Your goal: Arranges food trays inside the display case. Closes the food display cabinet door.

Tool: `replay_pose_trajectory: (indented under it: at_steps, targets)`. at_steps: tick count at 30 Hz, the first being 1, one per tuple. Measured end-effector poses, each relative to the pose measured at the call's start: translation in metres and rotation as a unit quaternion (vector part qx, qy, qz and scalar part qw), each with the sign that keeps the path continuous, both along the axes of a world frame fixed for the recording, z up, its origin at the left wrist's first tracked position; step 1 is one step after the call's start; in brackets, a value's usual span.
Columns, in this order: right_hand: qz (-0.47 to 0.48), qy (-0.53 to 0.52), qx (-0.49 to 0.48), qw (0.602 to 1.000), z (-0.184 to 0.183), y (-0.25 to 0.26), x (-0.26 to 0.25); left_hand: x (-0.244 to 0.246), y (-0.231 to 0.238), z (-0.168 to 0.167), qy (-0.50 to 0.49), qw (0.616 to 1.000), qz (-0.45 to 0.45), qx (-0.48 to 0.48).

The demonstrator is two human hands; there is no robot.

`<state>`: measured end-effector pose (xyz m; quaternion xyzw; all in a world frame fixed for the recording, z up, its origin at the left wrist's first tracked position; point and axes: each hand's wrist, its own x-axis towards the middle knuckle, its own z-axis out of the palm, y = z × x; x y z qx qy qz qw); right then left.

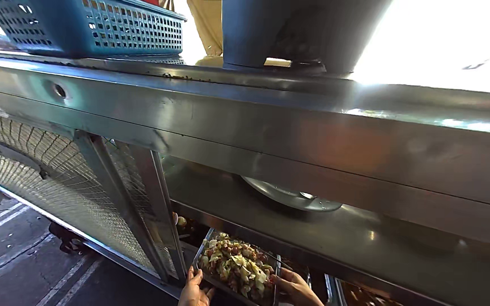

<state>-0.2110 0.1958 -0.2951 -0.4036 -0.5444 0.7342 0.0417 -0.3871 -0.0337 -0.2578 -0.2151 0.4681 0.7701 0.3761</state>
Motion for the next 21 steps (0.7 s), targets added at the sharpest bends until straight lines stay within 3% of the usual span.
replay_pose_trajectory:
  at_steps: [7, 14, 17, 19, 21]
  targets:
    - [-0.001, -0.055, 0.073, 0.996, -0.012, -0.001, -0.003, -0.010, -0.006, 0.002, 0.026, 0.996, -0.077, -0.040]
    - [-0.059, -0.036, 0.057, 0.996, -0.002, 0.001, 0.005, -0.010, -0.014, 0.000, 0.023, 0.996, -0.079, -0.034]
    - [-0.071, -0.097, 0.232, 0.965, 0.010, 0.005, 0.007, -0.009, -0.018, -0.002, 0.031, 0.994, -0.100, -0.038]
    - [-0.012, -0.143, 0.388, 0.911, 0.022, 0.005, 0.003, -0.006, -0.021, -0.003, 0.030, 0.993, -0.109, -0.045]
    - [0.077, -0.169, 0.481, 0.857, 0.034, 0.004, -0.007, -0.004, -0.021, -0.001, 0.027, 0.992, -0.115, -0.049]
